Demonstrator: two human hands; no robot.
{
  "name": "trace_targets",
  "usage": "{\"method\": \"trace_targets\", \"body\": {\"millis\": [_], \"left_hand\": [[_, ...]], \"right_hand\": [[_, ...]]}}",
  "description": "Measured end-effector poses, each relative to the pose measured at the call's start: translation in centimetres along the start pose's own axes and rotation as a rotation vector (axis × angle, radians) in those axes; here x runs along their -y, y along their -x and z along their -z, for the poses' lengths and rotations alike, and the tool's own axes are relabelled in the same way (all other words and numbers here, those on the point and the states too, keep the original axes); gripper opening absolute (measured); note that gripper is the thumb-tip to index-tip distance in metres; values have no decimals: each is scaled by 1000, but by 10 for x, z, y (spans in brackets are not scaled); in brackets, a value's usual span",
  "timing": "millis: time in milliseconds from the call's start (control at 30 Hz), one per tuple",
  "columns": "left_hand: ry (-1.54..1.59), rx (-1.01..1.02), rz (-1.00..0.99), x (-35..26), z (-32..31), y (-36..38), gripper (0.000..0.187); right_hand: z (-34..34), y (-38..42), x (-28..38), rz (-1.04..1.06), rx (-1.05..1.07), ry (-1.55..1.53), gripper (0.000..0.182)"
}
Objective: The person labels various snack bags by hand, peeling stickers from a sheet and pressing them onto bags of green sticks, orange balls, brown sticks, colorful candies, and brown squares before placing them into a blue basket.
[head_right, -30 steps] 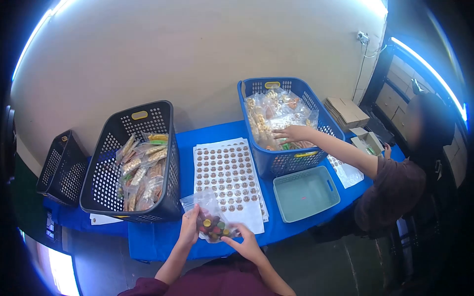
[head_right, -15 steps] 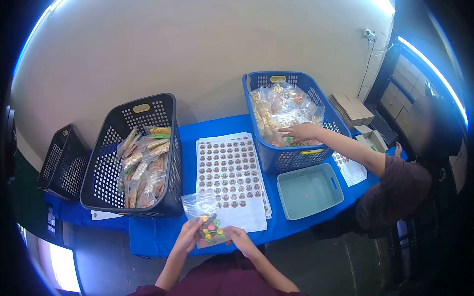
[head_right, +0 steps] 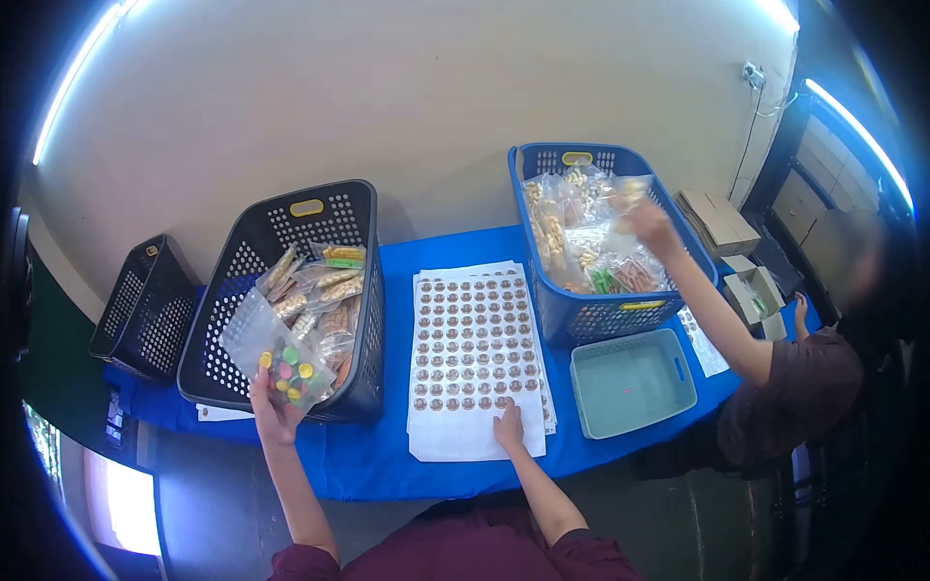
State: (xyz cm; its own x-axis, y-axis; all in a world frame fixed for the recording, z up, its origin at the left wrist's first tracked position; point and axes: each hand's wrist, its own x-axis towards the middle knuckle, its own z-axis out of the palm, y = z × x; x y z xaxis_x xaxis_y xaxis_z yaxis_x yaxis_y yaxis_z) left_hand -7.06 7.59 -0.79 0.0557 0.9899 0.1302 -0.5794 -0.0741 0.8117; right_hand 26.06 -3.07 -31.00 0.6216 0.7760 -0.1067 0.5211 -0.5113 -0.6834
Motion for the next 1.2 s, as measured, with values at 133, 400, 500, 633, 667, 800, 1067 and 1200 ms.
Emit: {"method": "trace_targets", "body": {"millis": [133, 400, 500, 633, 667, 800, 1067, 1200], "left_hand": [[120, -18, 39, 1, -2, 0, 27], [116, 44, 34, 1, -3, 1, 27], [108, 21, 44, 2, -2, 2, 27], [111, 21, 62, 4, 3, 1, 27], [128, 56, 60, 4, 4, 1, 28], [153, -38, 68, 3, 0, 4, 29], [123, -62, 34, 12, 6, 0, 25], [109, -111, 90, 8, -3, -1, 28]], "right_hand": [[2, -2, 5, -43, 22, 29, 58], [3, -9, 2, -78, 45, -4, 45], [-2, -2, 1, -5, -104, -34, 48], [0, 6, 4, -16, -70, -20, 52], [0, 11, 5, 10, -76, -8, 53], [5, 29, 16, 116, -183, 13, 45], [-40, -24, -18, -206, -226, -199, 22], [-27, -17, 8, -371, -281, -101, 16]]}}
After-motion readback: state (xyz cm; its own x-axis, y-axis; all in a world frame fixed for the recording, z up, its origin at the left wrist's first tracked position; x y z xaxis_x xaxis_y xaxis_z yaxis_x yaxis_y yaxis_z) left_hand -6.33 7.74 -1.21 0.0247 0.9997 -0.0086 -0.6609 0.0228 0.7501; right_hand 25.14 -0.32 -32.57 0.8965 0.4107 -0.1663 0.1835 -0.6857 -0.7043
